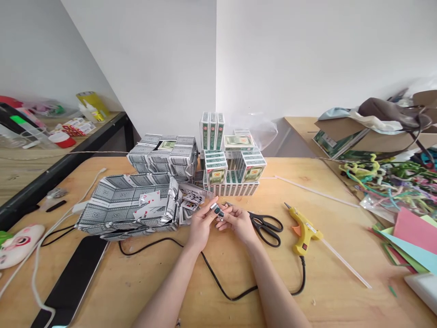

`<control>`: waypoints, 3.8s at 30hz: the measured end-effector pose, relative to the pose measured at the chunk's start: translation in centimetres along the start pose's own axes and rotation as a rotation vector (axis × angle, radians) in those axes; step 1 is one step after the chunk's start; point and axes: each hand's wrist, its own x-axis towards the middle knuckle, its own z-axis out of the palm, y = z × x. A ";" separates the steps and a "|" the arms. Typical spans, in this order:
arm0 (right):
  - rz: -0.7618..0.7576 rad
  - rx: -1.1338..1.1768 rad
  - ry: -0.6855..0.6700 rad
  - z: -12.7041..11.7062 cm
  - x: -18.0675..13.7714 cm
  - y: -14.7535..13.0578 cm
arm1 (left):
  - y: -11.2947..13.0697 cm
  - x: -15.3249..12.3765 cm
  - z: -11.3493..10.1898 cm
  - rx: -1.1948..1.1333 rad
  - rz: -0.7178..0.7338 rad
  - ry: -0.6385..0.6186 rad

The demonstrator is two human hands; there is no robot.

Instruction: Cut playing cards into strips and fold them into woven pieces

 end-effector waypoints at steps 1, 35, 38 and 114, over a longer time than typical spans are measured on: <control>0.007 -0.003 0.005 -0.1 0.0 0.0 | -0.1 0.0 0.2 -0.042 -0.016 0.001; 0.024 -0.178 -0.158 0.6 -0.9 -0.8 | 0.7 0.1 0.5 -0.154 -0.199 -0.030; 0.069 -0.123 -0.193 0.6 -1.1 -1.1 | 0.8 0.1 0.4 -0.130 -0.220 -0.041; -0.259 -0.277 0.060 0.5 -0.8 -0.5 | -0.3 -0.2 0.8 0.205 0.162 0.233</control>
